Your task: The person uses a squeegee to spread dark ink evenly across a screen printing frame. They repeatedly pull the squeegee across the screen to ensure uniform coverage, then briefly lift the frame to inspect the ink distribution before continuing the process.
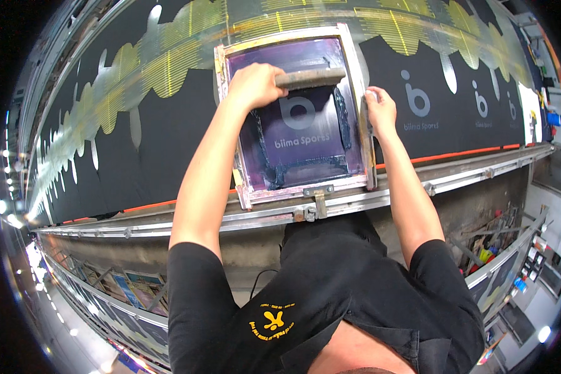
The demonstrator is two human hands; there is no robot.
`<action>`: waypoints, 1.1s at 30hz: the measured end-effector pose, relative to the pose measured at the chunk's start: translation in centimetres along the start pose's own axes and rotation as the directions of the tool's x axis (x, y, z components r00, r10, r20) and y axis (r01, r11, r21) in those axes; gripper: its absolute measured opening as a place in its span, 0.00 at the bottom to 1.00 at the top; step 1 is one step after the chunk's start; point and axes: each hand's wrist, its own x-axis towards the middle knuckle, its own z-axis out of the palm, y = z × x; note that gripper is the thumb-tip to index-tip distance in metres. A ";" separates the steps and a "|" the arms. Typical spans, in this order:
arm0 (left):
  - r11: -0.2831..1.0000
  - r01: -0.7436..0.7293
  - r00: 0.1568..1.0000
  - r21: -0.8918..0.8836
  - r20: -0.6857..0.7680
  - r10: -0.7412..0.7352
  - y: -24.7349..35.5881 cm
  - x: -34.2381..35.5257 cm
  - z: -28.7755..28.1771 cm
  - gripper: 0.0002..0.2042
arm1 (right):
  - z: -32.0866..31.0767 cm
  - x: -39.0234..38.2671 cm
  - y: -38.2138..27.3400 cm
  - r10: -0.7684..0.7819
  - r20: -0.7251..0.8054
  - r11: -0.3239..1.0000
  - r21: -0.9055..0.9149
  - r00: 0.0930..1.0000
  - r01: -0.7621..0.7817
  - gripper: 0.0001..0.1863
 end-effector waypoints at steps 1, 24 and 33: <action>1.000 0.015 1.000 0.022 0.012 -0.015 -0.6 1.1 -0.5 0.21 | 0.4 0.2 0.0 0.027 -0.022 0.999 0.029 0.999 -0.026 0.19; 0.985 -0.077 0.945 -0.152 -0.327 0.023 1.9 -24.1 15.2 0.35 | 0.0 -3.8 -10.3 -0.132 -0.007 0.926 0.355 0.991 0.126 0.17; 0.976 0.018 0.976 -0.217 -0.209 -0.065 -18.1 -31.7 8.4 0.31 | 19.6 -16.1 -17.4 -0.180 -0.008 0.966 0.185 0.984 0.179 0.14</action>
